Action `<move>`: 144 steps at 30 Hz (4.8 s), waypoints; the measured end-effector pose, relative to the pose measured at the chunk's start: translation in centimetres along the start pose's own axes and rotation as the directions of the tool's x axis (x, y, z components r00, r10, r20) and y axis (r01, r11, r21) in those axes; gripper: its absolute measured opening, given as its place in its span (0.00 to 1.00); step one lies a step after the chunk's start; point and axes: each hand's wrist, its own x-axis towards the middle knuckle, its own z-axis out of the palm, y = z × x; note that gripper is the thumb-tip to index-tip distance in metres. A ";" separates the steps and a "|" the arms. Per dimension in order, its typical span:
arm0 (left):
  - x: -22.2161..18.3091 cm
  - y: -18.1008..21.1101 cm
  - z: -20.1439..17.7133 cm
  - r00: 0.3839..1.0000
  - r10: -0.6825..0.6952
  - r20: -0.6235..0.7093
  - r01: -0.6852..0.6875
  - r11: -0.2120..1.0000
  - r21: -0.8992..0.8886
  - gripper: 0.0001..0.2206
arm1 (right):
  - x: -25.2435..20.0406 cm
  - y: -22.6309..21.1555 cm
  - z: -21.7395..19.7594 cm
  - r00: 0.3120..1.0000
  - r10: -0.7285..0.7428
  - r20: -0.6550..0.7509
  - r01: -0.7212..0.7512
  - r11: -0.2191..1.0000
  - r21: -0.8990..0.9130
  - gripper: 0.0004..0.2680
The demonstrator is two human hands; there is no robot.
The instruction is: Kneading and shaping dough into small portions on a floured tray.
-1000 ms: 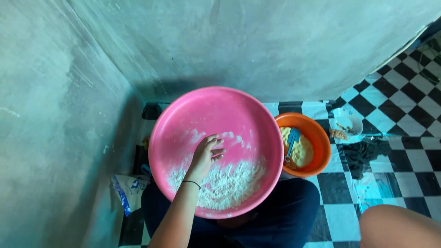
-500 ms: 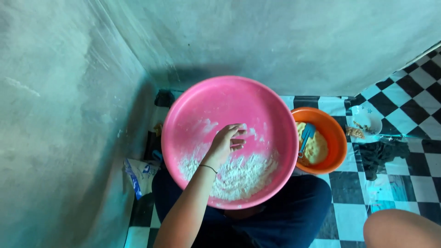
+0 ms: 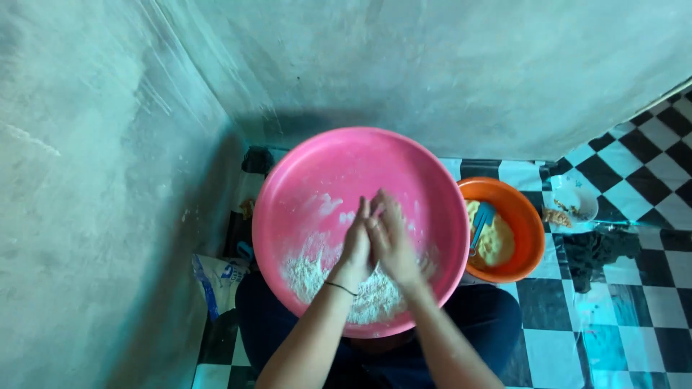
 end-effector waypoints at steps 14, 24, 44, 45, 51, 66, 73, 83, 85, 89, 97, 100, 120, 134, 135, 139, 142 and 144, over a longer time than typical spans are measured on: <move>0.4 -0.9 -0.2 0.969 0.237 -0.070 -0.235 0.971 0.036 0.37 | -4.0 0.1 2.4 0.843 0.271 0.464 -0.442 0.840 0.314 0.24; -1.8 -5.9 -1.1 0.988 0.153 0.029 -0.156 0.958 0.240 0.25 | 1.7 13.9 -7.9 0.966 0.251 0.060 -0.257 0.958 0.127 0.15; -0.6 -25.1 10.0 0.808 0.223 0.546 -0.590 0.298 0.751 0.08 | 2.6 38.0 -12.0 0.699 0.715 -0.018 -0.480 0.451 -0.752 0.34; 1.7 -26.6 10.4 0.807 0.230 0.543 -0.590 0.300 0.750 0.08 | 3.0 37.1 -13.9 0.702 0.712 -0.016 -0.474 0.451 -0.756 0.34; 8.9 -33.0 10.9 0.871 0.114 0.478 -0.453 -0.192 0.871 0.22 | -0.8 33.6 -23.1 0.715 0.699 0.016 -0.686 0.706 -0.176 0.22; 12.1 -35.5 7.0 0.735 0.405 0.544 -0.299 -0.527 0.796 0.06 | -0.5 35.8 -20.4 0.680 0.683 0.267 -0.398 0.650 -0.648 0.15; 11.1 -33.5 6.6 0.797 0.202 0.569 -0.351 -0.612 0.709 0.11 | -1.5 41.6 -19.6 0.769 0.586 0.257 -0.393 0.750 -0.532 0.14; 12.9 -37.9 5.6 0.866 0.192 0.462 -0.290 -0.560 0.776 0.16 | 3.3 45.5 -15.2 0.716 0.696 0.062 -0.574 0.637 -0.515 0.14; 12.4 -37.1 5.6 0.846 0.202 0.493 -0.317 -0.552 0.771 0.17 | 4.5 42.9 -15.0 0.682 0.730 0.048 -0.612 0.605 -0.509 0.14; 12.3 -37.0 5.5 0.767 0.306 0.564 -0.363 -0.517 0.775 0.17 | 6.1 40.4 -14.3 0.628 0.774 0.083 -0.598 0.548 -0.585 0.14; 12.4 -35.9 7.7 0.785 0.292 0.546 -0.315 -0.571 0.758 0.14 | 8.4 39.8 -14.6 0.681 0.720 0.132 -0.533 0.611 -0.584 0.13; 12.1 -35.5 7.9 0.783 0.279 0.556 -0.320 -0.586 0.745 0.13 | 8.9 41.2 -13.9 0.695 0.706 0.137 -0.503 0.614 -0.608 0.13; 12.9 -36.3 7.4 0.730 0.332 0.598 -0.346 -0.575 0.741 0.06 | 9.8 45.5 -10.9 0.635 0.755 0.163 -0.482 0.552 -0.681 0.15; 12.7 -36.6 7.2 0.668 0.371 0.645 -0.370 -0.587 0.720 0.07 | 10.0 41.5 -12.5 0.563 0.801 0.202 -0.485 0.519 -0.704 0.15; 13.9 -36.1 7.5 0.652 0.383 0.654 -0.369 -0.593 0.716 0.07 | 10.8 42.0 -13.0 0.581 0.790 0.197 -0.480 0.528 -0.701 0.15; 12.7 -37.3 7.2 0.616 0.455 0.643 -0.357 -0.566 0.743 0.05 | 7.1 43.3 -14.4 0.571 0.764 0.298 -0.458 0.599 -0.657 0.12; 13.5 -37.1 7.3 0.610 0.455 0.649 -0.351 -0.579 0.736 0.05 | 7.8 42.3 -13.7 0.567 0.780 0.264 -0.477 0.573 -0.666 0.13; 13.5 -37.4 7.4 0.620 0.448 0.644 -0.350 -0.577 0.738 0.06 | 7.6 41.7 -13.5 0.542 0.809 0.228 -0.480 0.521 -0.706 0.16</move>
